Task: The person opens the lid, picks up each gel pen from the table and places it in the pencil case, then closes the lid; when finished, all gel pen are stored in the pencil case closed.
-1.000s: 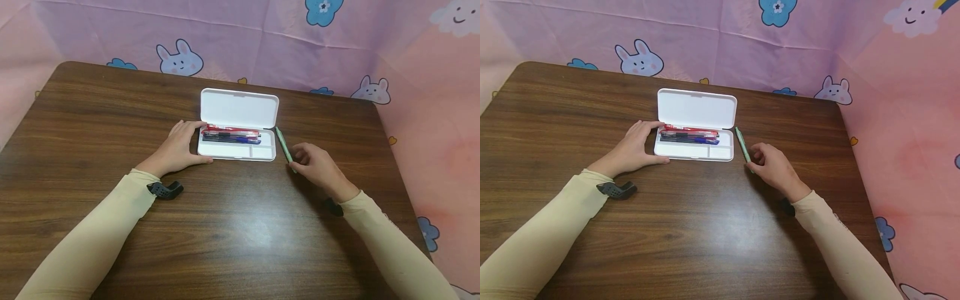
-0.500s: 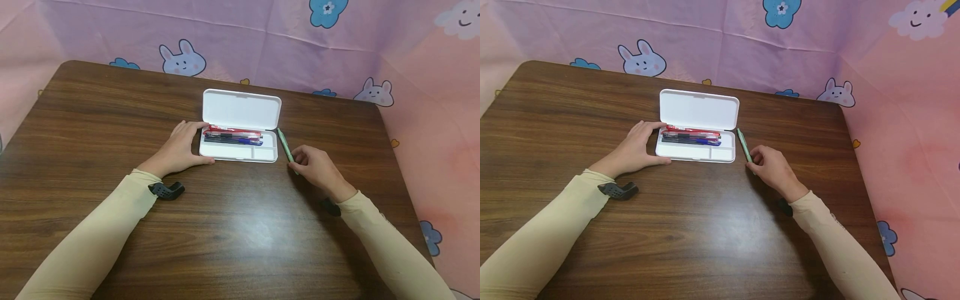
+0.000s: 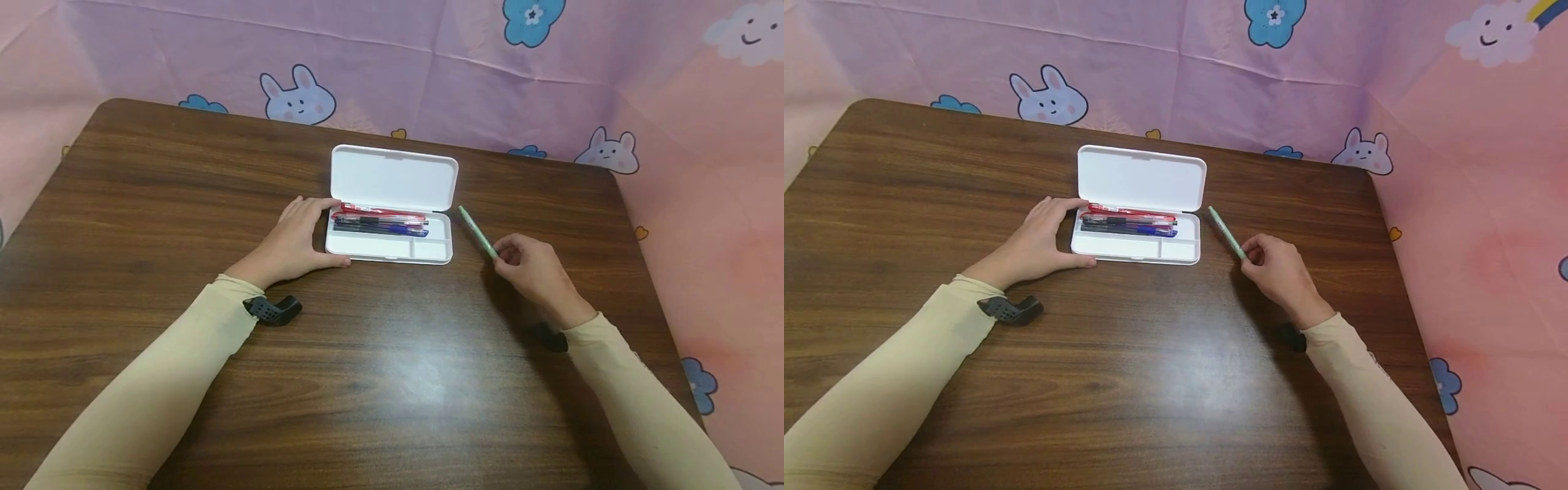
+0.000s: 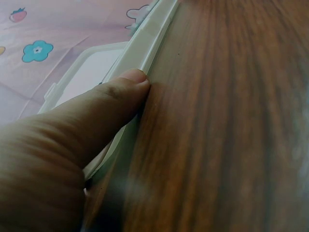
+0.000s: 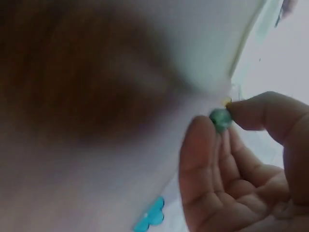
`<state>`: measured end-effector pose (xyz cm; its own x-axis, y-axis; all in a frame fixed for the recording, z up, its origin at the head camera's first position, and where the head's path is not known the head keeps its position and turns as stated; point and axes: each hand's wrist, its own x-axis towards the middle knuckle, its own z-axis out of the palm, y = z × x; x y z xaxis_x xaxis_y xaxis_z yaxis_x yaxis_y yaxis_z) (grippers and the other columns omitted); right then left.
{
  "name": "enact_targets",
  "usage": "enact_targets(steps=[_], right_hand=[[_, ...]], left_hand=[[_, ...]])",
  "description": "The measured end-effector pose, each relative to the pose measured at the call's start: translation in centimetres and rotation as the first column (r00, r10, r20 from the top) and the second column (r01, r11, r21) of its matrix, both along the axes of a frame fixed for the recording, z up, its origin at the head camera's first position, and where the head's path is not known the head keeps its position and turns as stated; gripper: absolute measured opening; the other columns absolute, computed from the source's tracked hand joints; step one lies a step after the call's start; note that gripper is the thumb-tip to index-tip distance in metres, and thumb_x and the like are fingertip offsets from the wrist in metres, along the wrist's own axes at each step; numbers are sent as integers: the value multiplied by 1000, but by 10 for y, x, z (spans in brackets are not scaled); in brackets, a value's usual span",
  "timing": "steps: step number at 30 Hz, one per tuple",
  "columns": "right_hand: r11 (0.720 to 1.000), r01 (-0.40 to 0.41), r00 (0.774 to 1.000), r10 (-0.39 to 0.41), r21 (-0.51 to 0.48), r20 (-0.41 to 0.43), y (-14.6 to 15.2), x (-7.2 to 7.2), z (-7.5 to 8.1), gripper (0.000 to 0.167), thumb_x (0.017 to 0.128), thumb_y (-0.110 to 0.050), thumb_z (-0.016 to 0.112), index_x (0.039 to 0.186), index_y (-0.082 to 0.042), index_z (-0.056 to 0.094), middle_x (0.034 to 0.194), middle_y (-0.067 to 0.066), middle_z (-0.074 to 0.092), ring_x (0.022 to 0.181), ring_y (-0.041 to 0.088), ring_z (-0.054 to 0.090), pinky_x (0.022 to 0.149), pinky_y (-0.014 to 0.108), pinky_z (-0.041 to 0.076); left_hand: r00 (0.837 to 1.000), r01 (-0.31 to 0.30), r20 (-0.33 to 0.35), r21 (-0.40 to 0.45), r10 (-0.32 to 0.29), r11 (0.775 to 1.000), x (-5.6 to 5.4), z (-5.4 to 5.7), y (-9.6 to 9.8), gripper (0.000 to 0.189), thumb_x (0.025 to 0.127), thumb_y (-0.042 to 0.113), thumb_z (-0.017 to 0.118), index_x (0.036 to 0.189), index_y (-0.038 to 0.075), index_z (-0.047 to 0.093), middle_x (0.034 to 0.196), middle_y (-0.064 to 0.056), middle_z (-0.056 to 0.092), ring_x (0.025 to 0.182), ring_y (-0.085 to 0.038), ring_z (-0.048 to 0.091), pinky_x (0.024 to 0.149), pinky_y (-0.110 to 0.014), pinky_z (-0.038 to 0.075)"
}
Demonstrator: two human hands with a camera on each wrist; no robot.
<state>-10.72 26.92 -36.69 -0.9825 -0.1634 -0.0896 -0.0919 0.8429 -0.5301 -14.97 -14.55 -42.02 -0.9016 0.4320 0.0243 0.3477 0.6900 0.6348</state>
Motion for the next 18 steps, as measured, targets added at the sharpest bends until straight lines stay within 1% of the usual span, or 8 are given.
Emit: enact_targets(steps=[4,5,8,10,11,15,17,18], right_hand=[[997,-4,989,-8,-82,-147,0,-5,9,16,95,-8,69,111,-4,72,95,11,71,86,22,64,73,29,50],[995,-22,984,4,-98,-179,-4,-8,12,17,96,-8,70,112,-4,73,96,10,71,87,21,63,74,29,51],[989,-116,961,88,-95,-261,-25,-18,19,16,96,-7,70,112,-5,73,97,8,70,87,19,64,76,32,54],[982,-183,942,162,-48,-294,-43,-24,22,16,96,-7,71,112,-5,74,97,7,70,87,19,66,76,35,56],[975,-223,927,209,-8,-312,-52,-27,23,16,96,-7,72,111,-5,74,97,6,69,86,19,65,75,37,57],[933,-339,867,359,118,-346,-79,-38,20,16,95,-7,73,111,-7,77,98,6,71,87,20,65,73,38,58],[915,-374,848,404,154,-343,-86,-42,18,17,94,-7,74,111,-8,78,99,6,72,87,20,64,73,37,58],[908,-385,845,418,163,-335,-89,-43,16,17,94,-7,75,111,-9,79,101,6,72,89,21,64,74,37,58]], left_hand=[[1000,0,-1,-1,0,1000,-1,2,-2,109,77,55,88,158,8,33,157,-16,42,151,-37,30,130,-49,3],[1000,-1,-2,-2,1,1000,-1,2,-2,109,77,55,88,158,8,33,157,-16,42,151,-37,30,130,-49,3],[1000,-3,-3,-4,3,1000,-1,2,-4,109,77,55,88,158,8,33,158,-16,42,151,-37,30,130,-48,3],[1000,-3,-2,-7,3,1000,-1,2,-4,108,77,54,88,158,8,33,158,-16,41,152,-36,29,130,-48,3],[1000,-3,0,-8,2,1000,0,2,-4,108,77,54,88,158,8,34,158,-16,41,152,-36,29,130,-48,4],[1000,2,0,-6,-2,1000,1,3,-1,106,77,53,89,157,7,35,158,-16,41,151,-36,30,130,-49,4],[1000,5,-5,-5,-5,1000,1,3,0,106,77,53,89,157,7,36,158,-16,42,151,-36,30,130,-49,5],[1000,6,-8,-3,-6,1000,1,3,1,107,77,53,89,157,7,36,158,-16,42,151,-36,31,130,-49,5]])
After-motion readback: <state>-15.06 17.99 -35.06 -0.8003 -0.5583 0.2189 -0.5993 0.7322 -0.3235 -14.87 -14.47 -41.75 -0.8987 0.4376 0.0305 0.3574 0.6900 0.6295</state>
